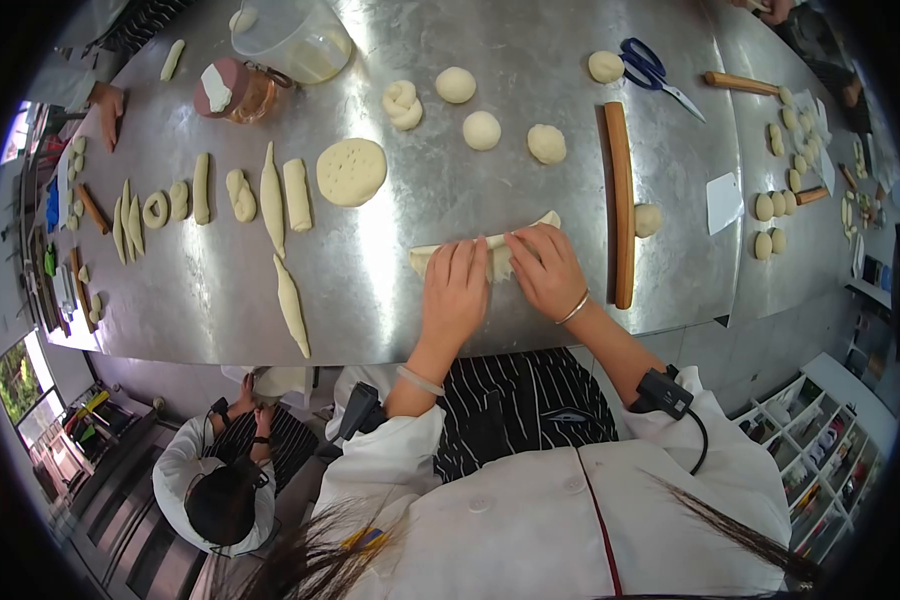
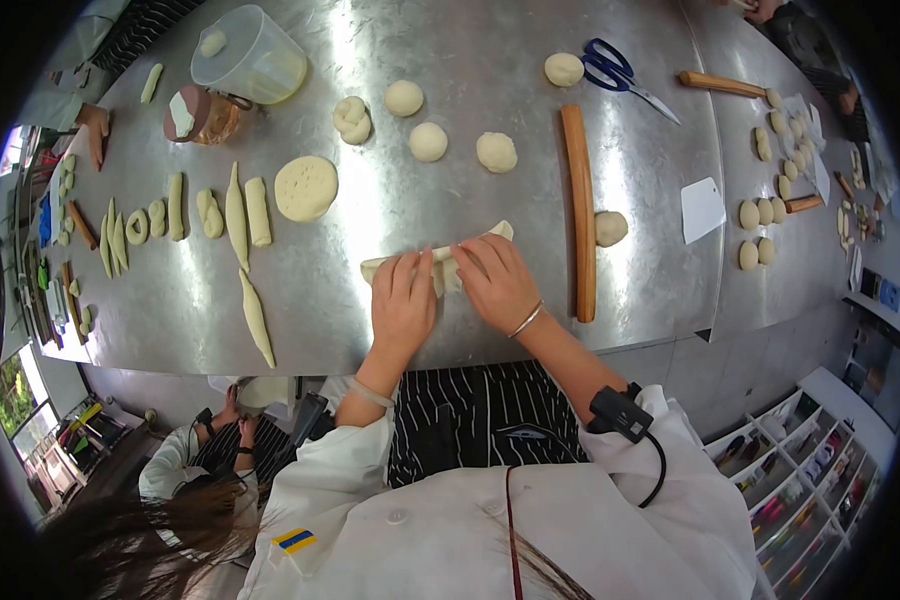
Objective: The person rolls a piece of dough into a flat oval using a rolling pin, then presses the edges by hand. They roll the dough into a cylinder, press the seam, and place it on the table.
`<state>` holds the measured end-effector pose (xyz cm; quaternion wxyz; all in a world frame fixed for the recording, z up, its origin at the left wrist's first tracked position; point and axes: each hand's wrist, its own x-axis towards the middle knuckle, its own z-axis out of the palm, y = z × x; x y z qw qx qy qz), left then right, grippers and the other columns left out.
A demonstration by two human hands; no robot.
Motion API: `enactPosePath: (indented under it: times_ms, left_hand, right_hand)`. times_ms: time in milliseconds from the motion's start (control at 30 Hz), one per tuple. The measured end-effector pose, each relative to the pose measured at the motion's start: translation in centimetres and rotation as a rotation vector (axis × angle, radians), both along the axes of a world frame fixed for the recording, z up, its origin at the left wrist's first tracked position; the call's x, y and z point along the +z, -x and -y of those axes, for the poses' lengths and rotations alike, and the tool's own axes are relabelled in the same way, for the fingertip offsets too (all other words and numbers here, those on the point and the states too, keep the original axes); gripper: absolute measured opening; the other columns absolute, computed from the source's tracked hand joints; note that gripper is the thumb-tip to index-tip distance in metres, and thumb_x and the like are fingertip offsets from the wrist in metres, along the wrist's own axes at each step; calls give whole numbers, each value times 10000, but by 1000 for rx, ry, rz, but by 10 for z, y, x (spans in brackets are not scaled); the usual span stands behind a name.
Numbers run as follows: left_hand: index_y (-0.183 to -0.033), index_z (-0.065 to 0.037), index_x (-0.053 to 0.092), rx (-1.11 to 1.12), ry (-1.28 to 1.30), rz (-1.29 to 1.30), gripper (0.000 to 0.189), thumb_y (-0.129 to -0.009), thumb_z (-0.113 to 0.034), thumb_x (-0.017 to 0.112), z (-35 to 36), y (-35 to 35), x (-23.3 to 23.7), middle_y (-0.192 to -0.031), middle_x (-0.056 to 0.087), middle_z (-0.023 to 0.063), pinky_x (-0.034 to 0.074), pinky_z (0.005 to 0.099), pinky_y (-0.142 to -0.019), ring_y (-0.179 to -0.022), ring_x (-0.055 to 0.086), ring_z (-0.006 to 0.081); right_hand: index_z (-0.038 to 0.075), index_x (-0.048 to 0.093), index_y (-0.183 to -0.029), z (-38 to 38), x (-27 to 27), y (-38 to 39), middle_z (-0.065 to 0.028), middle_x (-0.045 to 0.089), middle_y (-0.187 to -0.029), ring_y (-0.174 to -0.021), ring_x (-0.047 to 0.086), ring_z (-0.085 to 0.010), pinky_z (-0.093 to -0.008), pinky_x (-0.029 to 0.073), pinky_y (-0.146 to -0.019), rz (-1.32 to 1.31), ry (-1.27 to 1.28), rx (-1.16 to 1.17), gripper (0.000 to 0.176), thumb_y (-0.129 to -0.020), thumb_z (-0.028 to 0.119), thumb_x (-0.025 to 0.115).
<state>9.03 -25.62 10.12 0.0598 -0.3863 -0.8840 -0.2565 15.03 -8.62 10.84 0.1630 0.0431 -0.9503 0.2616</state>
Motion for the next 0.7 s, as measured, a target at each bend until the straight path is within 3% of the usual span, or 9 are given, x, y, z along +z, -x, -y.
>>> enactPosePath:
  times_ms: [100, 200, 400, 467, 600, 700]
  left_hand:
    - [-1180, 15, 613, -14, 18, 4, 448, -747, -95, 631, 0, -3, -6, -1123, 561, 126, 452, 436, -965, -1073, 532, 300]
    - [-1186, 18, 615, -29, -9, 32, 441, -749, -34, 637, 6, -10, -6, -1130, 558, 136, 454, 437, -903, -1054, 531, 319]
    - [-1187, 22, 613, -101, 16, 25, 455, -735, -28, 628, 21, -25, -14, -1152, 568, 142, 463, 445, -963, -1081, 536, 326]
    - [-1192, 22, 610, -98, 25, 35, 460, -734, -27, 625, 23, -28, -14, -1165, 569, 146, 462, 446, -974, -1088, 539, 327]
    - [-1204, 37, 593, -87, 83, 49, 446, -778, -93, 593, 24, -33, -10, -1179, 574, 155, 453, 451, -999, -1132, 540, 314]
    - [-1223, 29, 582, -76, 118, 90, 443, -795, -87, 587, 25, -37, -4, -1220, 569, 166, 424, 459, -1040, -1177, 526, 319]
  right_hand:
    - [-7, 636, -1109, 1, -4, -1, -114, 569, -1092, -1048, 546, -314, -431, 460, -911, 15, -29, 6, 377, -741, 62, 682]
    - [-1, 642, -1104, 2, -7, -8, -111, 569, -1079, -1044, 548, -311, -422, 472, -897, 24, -39, 6, 372, -739, 55, 681]
    - [4, 654, -1099, 4, -17, -27, -105, 572, -1084, -1049, 553, -296, -419, 492, -882, 36, -43, 32, 348, -755, 51, 670]
    - [4, 632, -1156, 5, -19, -33, -119, 572, -1131, -1093, 542, -335, -429, 463, -954, 85, -57, 44, 413, -750, 60, 689]
    - [8, 630, -1157, 7, -8, -37, -108, 568, -1149, -1106, 543, -300, -428, 463, -973, 120, -84, 29, 383, -781, 72, 668]
    - [33, 615, -1211, 0, -6, -42, -122, 549, -1224, -1203, 506, -309, -449, 380, -1073, 220, -58, 90, 450, -774, 112, 691]
